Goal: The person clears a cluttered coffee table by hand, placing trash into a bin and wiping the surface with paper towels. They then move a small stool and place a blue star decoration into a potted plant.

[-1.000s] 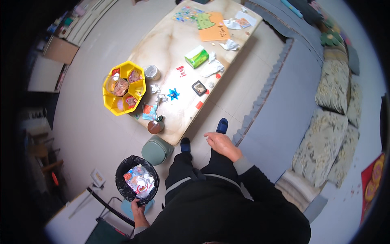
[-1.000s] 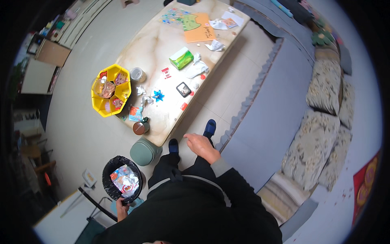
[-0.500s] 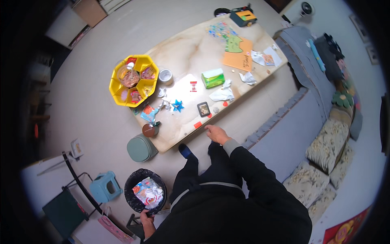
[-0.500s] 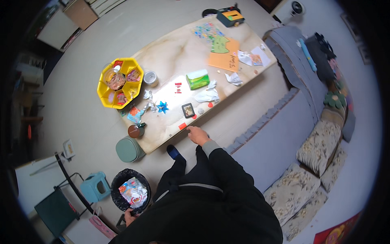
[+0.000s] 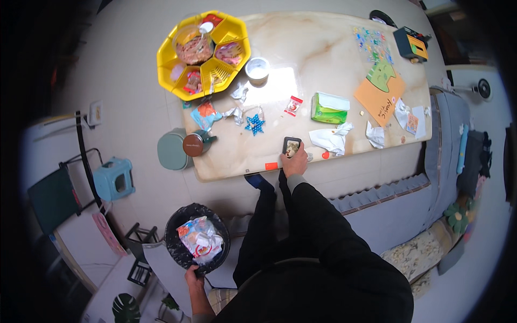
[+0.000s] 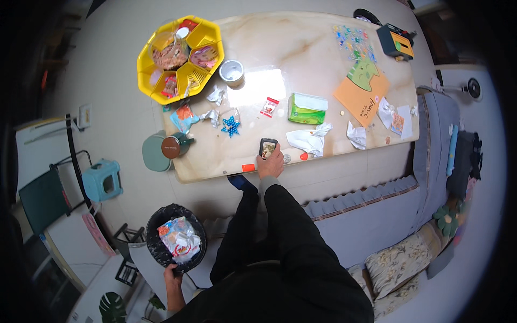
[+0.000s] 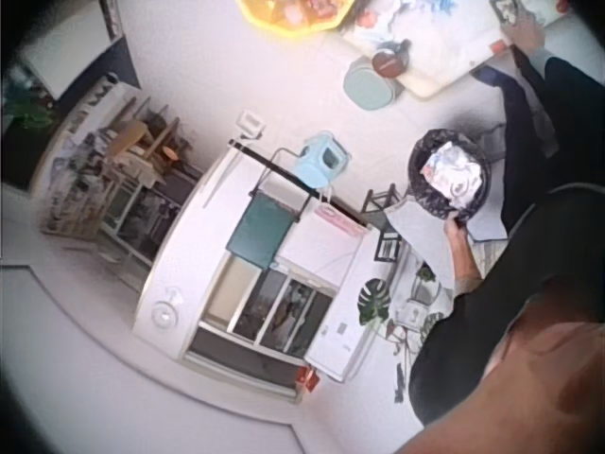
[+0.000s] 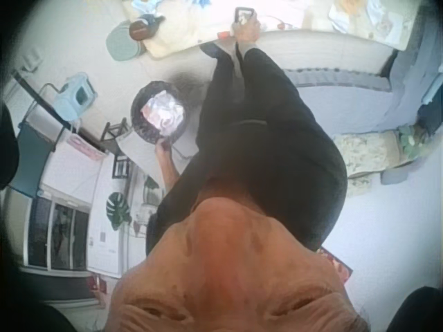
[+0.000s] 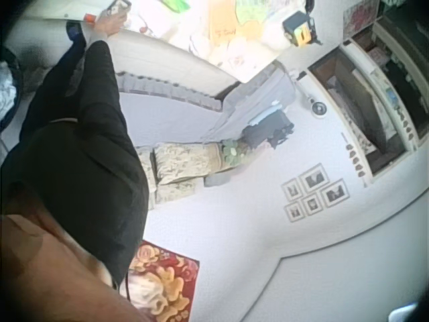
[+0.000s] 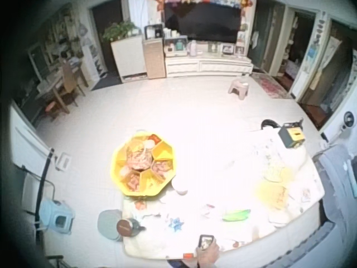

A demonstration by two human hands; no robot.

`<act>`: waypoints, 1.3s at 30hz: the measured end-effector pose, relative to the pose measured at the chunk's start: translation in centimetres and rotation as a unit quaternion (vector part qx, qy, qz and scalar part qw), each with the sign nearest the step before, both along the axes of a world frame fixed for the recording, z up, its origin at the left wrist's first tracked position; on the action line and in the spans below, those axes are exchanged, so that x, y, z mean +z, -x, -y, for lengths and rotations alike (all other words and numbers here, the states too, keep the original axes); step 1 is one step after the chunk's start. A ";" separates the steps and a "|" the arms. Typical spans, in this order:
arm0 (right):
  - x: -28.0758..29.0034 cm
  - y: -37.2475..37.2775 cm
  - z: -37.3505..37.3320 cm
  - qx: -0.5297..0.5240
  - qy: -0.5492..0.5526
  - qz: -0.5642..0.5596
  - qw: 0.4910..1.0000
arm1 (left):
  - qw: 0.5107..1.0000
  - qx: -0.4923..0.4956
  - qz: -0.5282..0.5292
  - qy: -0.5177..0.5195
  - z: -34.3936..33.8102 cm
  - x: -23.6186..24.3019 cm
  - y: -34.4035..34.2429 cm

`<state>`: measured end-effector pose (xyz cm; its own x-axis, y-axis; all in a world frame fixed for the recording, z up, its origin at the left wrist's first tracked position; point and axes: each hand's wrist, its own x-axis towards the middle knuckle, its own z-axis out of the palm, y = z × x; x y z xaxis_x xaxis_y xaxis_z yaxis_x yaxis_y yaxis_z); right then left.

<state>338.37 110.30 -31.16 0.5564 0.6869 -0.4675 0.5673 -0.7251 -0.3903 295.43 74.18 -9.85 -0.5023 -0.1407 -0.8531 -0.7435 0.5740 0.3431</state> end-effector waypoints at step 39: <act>-2.8 10.2 -22.8 0.454 -0.158 -0.193 0.855 | 0.991 0.125 0.010 -0.040 -5.2 -18.4 -2.2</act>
